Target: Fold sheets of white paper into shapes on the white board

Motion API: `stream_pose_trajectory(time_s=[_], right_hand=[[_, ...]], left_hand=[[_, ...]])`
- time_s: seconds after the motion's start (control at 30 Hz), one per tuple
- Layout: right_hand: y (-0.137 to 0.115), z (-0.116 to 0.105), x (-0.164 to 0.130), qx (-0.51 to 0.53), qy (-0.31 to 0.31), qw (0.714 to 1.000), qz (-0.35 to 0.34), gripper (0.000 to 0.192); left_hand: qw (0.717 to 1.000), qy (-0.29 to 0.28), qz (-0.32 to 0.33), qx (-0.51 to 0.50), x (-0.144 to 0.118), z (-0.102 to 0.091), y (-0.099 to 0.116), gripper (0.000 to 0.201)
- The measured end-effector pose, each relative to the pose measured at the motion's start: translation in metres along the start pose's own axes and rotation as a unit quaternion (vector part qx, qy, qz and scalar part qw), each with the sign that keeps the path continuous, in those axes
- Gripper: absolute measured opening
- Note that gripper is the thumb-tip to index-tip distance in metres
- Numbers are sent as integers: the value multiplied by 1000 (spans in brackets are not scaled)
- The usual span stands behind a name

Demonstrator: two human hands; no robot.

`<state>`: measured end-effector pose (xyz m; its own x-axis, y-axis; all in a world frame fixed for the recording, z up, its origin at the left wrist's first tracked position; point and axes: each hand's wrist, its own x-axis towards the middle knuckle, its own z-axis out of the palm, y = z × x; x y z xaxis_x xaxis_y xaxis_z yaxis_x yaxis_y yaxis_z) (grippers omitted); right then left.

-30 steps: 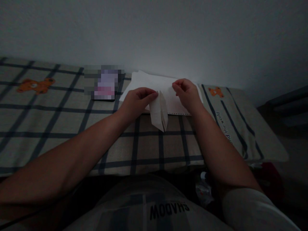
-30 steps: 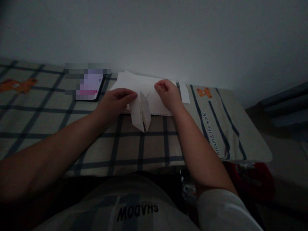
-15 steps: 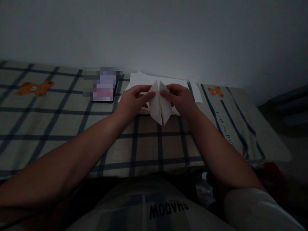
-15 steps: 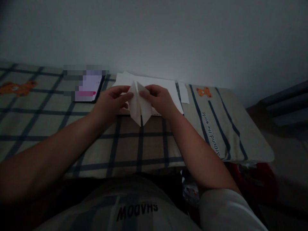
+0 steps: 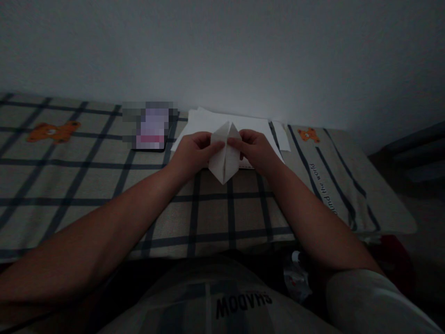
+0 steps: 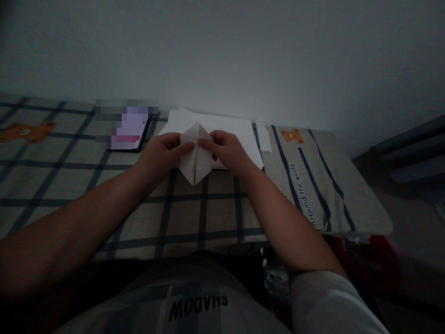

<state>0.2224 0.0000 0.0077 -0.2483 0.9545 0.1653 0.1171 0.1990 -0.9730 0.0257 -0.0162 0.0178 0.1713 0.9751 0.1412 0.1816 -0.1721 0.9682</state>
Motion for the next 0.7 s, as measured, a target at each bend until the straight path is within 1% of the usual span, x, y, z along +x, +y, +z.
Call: stream_pose_trajectory(time_s=[0.07,0.17,0.27,0.37,0.47,0.57,0.7], right_hand=[[3,1,1,15,-1,1000,1,44],[5,1,1,34,-9,999,3,43],[3,2,1,16,-10,1000,0,41],[-1,1,0,-10,25,1000,-11,39],[-3,0,0,-2,66,997,-26,38],[-3,0,0,14,74,997,-24,39],[-2,0,0,38,78,996,-19,42]], left_hand=[[1000,-6,6,29,-1,0,0,31],[998,-5,13,63,-1,-1,0,33],[997,-9,7,79,0,-1,-1,35],[998,-29,-12,54,0,-1,-1,35],[996,-62,-50,33,1,-1,-1,33],[994,-81,-74,10,3,-2,-3,30],[991,-104,-78,-30,5,-2,-5,28]])
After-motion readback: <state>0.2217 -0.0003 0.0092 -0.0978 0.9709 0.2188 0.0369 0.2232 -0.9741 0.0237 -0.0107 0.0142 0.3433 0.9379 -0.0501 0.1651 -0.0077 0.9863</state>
